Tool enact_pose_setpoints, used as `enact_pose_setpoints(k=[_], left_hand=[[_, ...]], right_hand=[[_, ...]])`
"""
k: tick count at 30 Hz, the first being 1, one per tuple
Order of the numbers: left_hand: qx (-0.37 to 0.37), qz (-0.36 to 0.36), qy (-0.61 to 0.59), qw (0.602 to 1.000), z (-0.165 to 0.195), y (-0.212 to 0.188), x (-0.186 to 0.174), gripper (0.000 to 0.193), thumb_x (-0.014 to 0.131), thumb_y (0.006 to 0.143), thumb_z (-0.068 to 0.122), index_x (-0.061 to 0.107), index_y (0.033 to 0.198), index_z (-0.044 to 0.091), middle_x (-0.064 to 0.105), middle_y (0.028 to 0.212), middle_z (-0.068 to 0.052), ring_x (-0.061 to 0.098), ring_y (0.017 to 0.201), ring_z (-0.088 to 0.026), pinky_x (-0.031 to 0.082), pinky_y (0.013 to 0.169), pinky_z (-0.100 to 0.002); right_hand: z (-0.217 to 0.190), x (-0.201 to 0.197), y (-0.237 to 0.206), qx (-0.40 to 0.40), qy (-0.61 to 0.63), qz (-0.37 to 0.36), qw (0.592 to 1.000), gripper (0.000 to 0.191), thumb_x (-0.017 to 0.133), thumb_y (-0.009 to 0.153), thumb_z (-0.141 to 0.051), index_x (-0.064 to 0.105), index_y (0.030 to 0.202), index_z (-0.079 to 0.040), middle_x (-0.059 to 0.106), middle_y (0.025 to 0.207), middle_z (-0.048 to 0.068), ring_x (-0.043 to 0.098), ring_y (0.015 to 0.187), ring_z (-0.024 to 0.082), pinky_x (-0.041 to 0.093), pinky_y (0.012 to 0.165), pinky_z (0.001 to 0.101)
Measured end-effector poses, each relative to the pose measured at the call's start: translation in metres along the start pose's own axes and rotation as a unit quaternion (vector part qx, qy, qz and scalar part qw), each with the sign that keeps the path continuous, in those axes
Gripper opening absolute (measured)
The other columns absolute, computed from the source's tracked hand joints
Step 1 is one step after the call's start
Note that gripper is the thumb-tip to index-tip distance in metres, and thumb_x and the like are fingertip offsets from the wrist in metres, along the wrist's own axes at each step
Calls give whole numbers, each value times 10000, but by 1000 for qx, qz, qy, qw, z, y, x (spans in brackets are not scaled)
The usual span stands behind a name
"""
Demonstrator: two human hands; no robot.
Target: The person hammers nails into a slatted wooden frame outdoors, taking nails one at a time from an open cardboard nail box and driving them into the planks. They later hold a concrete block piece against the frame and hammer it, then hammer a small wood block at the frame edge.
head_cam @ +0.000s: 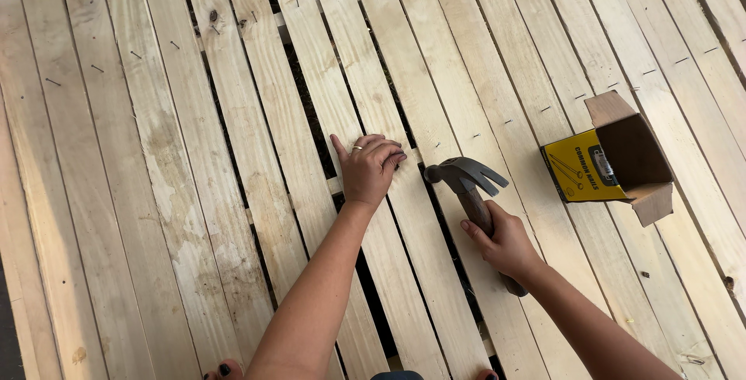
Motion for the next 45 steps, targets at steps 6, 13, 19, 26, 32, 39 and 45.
enact_pose_setpoints(k=[6,13,19,26,32,39,45], left_hand=[[4,-3,16,1000,1,0,1,81,784,846,347,786,841,266,762,913,158,640,1141,-110,10,1240,-684],[12,-16,5,1000,2,1,2,103,801,805,355,811,834,256,767,953,163,623,1138,-114,26,1241,-677],[3,-24,-18,1000,0,1,2,111,817,802,334,822,849,234,766,954,151,618,1136,-117,39,1241,-676],[5,-27,-15,1000,3,2,-1,98,799,790,292,830,871,248,761,962,157,614,1162,-123,55,1237,-669],[-14,-77,-61,995,0,2,0,200,825,781,307,772,936,192,750,1074,64,594,1223,-189,-1,1207,-665],[-36,0,-222,974,-18,-2,-3,611,378,724,-87,433,1313,65,644,1319,-109,685,1233,-237,-65,1243,-658],[-75,-3,-219,973,-17,11,-8,556,379,769,-80,447,1302,66,673,1281,-86,714,1193,-237,-46,1246,-655]], right_hand=[[0,1,0,7,-7,-7,1000,312,672,928,-366,578,926,-68,612,601,76,597,483,178,499,499,374],[-25,-8,-5,8,-21,-1,1000,356,668,945,-375,582,908,-32,593,581,77,597,464,177,501,472,373],[-69,-26,-6,-77,-5,65,995,339,659,933,-369,585,938,-38,610,557,100,602,449,178,493,453,371],[-91,-6,0,-53,-65,26,996,309,665,948,-342,594,983,-44,620,551,108,594,468,219,468,491,396],[-88,-22,-10,-122,-63,110,984,329,651,962,-346,562,927,-31,595,550,137,569,474,248,468,513,410],[-82,4,4,-77,-57,32,995,324,657,950,-352,567,913,-44,612,562,98,589,488,229,477,517,410],[-81,-33,-11,-63,-10,81,995,346,661,944,-379,573,905,-47,594,542,102,605,466,208,486,480,382]])
Point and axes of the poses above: each hand's wrist, its own y-axis towards the middle knuckle, its own x-axis out of the palm, z = x × y, the point moved 6 cm from there along y, towards the middle knuckle
